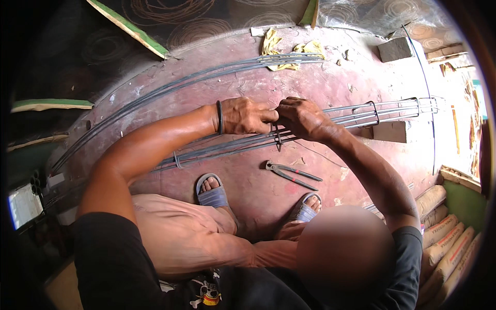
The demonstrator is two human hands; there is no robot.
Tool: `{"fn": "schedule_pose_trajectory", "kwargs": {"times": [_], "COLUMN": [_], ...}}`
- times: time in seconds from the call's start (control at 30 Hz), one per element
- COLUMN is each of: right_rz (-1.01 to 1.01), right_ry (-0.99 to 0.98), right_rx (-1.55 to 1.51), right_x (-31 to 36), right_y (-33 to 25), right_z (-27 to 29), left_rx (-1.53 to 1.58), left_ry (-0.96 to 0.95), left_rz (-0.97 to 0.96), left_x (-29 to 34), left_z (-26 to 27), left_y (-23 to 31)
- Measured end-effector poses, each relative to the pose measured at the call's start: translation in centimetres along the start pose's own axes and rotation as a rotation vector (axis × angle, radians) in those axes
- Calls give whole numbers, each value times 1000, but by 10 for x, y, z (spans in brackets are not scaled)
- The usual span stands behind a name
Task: The person assembles a metal reinforcement cage by tying transverse wire pieces to longitudinal rebar rods using a hook tool and wire ties.
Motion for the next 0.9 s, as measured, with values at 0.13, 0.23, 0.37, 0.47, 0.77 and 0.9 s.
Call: {"fn": "schedule_pose_trajectory", "kwargs": {"times": [0.13, 0.23, 0.37, 0.47, 0.77, 0.9], "right_rz": [-35, -32, -22, -23, -40, -80], "right_ry": [-13, -6, -26, 14, 37, 51], "right_rx": [0, 1, 47, 18, 80, 54], "right_x": [2, -1, 0, 1, -7, -8], "right_y": [3, 3, 0, 0, -7, -9], "right_z": [-4, -3, -3, -5, 1, 4], "left_rx": [181, 221, 163, 99, 86, 94], "left_ry": [32, 31, 28, -22, 13, 131], "left_rz": [198, 211, 91, 19, 9, -22], "left_x": [4, 6, -3, -10, 5, 17], "left_z": [-10, -6, 0, -5, -6, -3], "left_y": [-7, -9, -9, -3, -7, -5]}}
Point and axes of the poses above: each hand's wrist, its own x-axis away from the middle knuckle, its own z-axis out of the back of the hand, y = z × x, the point moved 8 cm from there along -x, towards the middle knuckle, and after that the axes turned 8 degrees about -x, right-handed, at the moved point
